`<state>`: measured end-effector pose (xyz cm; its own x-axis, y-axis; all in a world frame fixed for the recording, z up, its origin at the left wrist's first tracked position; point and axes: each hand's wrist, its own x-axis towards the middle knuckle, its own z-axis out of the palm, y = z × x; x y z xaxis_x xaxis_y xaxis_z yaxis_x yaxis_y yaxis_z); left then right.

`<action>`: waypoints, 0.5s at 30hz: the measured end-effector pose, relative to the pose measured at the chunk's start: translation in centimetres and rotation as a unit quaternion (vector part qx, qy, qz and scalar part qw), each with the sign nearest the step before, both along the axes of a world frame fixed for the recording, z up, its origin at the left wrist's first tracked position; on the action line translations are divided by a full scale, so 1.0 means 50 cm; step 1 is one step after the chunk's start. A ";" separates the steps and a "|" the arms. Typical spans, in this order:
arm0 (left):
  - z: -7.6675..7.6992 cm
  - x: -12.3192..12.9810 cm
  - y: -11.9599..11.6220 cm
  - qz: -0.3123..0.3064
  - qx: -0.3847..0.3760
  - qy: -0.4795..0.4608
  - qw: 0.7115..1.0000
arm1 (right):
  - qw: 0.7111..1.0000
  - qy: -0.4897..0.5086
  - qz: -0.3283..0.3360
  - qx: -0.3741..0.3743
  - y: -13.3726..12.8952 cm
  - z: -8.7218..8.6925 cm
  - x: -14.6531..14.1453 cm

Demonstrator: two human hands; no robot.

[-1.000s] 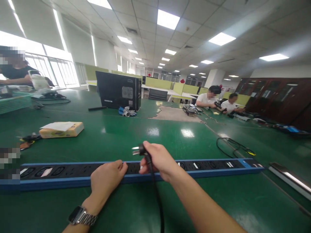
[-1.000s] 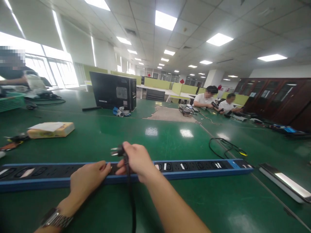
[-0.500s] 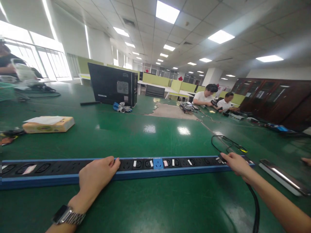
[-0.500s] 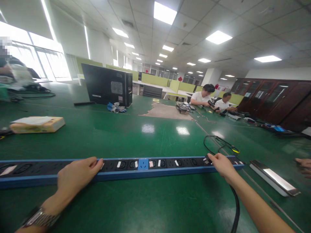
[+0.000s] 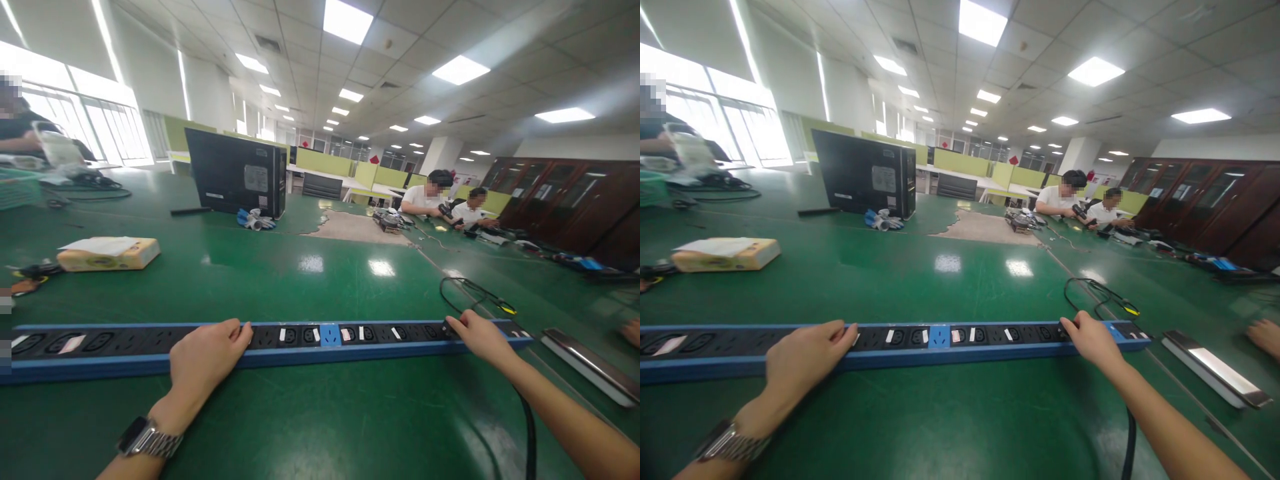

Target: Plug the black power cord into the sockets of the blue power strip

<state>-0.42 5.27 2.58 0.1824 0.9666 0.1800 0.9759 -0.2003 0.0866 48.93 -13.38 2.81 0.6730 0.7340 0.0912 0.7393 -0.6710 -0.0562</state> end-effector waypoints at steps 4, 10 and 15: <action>0.006 -0.002 -0.004 -0.009 -0.005 -0.005 1.000 | 0.999 -0.015 0.006 -0.036 0.002 0.006 -0.005; 0.005 -0.006 -0.005 -0.021 -0.004 -0.022 1.000 | 0.994 -0.047 0.050 -0.085 0.012 0.025 -0.039; -0.003 -0.009 -0.002 -0.020 0.000 -0.028 0.999 | 0.990 -0.076 0.061 -0.104 0.013 0.019 -0.068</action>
<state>-0.88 5.17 2.45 0.2108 0.9588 0.1903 0.9607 -0.2392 0.1407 45.53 -12.73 3.78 0.5681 0.8226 0.0237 0.8051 -0.5614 0.1915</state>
